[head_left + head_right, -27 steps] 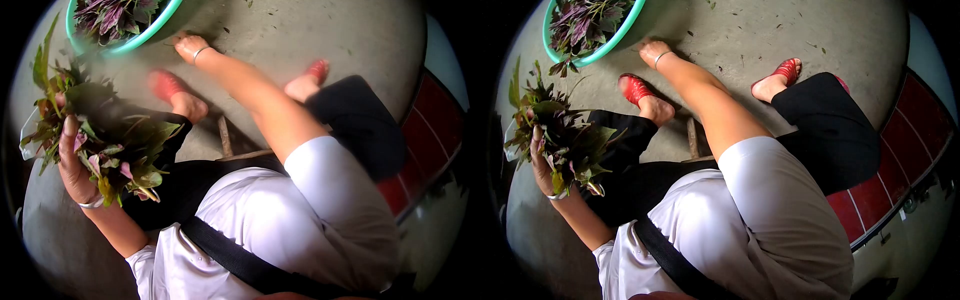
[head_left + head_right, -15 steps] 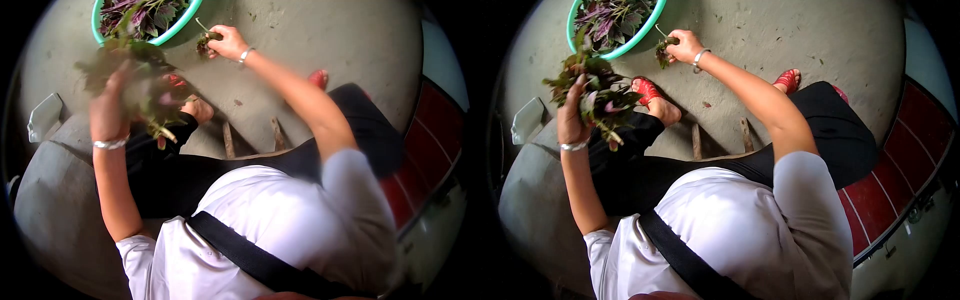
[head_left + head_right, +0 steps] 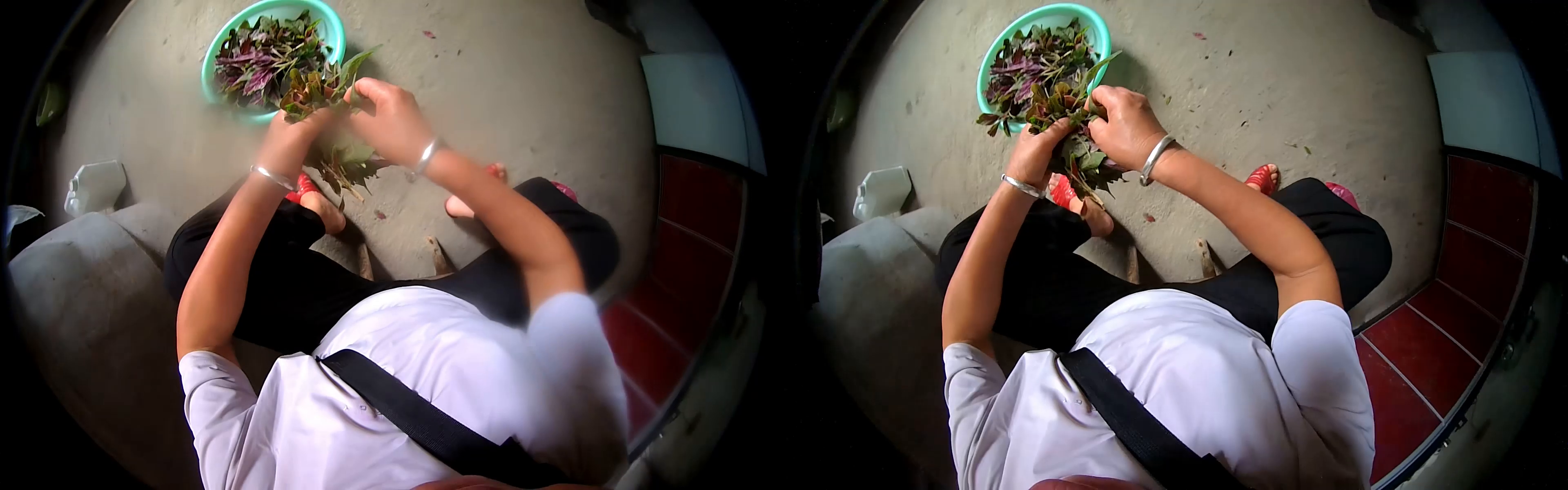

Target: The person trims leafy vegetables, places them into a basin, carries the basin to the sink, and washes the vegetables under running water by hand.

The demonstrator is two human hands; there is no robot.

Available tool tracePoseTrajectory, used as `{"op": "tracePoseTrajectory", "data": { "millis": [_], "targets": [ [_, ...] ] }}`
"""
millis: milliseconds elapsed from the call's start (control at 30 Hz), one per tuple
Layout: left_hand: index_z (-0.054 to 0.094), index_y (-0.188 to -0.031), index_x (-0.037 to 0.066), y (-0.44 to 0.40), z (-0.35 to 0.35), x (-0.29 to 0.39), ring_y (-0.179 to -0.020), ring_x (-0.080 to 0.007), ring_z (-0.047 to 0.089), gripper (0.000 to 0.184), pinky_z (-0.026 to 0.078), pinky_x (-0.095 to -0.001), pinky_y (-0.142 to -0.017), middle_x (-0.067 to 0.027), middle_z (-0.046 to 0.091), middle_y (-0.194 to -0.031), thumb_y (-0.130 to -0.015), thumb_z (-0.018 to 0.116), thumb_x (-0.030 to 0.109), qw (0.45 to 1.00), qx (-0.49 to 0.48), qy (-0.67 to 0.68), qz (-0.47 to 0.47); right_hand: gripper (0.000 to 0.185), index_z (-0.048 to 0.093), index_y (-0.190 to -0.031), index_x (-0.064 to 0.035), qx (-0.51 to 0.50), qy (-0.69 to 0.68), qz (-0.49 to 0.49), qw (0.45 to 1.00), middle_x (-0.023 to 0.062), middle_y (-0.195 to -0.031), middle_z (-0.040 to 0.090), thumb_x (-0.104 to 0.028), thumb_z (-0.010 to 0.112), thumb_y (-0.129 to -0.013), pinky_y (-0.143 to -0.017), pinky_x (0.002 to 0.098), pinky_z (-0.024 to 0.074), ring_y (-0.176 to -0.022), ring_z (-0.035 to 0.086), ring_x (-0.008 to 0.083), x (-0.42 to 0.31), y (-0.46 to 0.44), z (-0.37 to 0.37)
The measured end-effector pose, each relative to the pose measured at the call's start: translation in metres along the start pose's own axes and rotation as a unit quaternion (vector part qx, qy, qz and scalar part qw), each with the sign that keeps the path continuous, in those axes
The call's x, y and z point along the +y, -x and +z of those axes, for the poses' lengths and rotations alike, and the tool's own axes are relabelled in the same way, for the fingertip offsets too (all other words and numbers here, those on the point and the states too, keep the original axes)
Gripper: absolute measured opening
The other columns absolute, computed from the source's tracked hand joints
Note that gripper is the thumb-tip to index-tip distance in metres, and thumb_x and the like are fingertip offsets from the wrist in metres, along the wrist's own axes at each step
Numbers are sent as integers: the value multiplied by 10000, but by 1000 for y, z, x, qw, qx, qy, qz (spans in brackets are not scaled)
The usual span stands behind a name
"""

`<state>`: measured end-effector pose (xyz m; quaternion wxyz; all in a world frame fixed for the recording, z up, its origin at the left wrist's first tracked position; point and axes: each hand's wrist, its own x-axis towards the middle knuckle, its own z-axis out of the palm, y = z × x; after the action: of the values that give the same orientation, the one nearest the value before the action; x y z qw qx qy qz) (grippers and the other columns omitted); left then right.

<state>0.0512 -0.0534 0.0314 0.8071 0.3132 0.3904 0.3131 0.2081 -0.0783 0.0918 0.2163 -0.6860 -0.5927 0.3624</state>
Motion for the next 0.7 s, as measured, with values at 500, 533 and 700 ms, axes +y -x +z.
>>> {"op": "tracePoseTrajectory", "data": {
  "millis": [500,533,700],
  "targets": [
    [543,-1060,-21,-21,-1,-30,-844,-162,604,287,506,-306,-723,-70,602,-994,-839,554,161,979,-91,-120,135,277,592,-871,124,-89,161,-42,982,298,-951,569,-96,574,-702,-890,397,434,-997,528,381,-42,11,-19],
    [533,-1075,-19,-13,7,-23,-844,-164,605,288,508,-306,-720,-69,599,-1002,-835,539,140,997,-62,-19,41,286,590,-873,131,-94,141,-19,985,298,-962,570,-99,571,-703,-902,394,426,-1015,517,382,-41,13,-17],
    [564,-1001,-32,-18,12,-28,-795,-174,594,244,484,-290,-651,-95,604,-912,-817,533,124,998,-3,-44,38,260,632,-895,-1,-134,196,-24,971,262,-892,584,-199,588,-732,-792,354,479,-876,602,325,-28,12,-20]
  ]
}}
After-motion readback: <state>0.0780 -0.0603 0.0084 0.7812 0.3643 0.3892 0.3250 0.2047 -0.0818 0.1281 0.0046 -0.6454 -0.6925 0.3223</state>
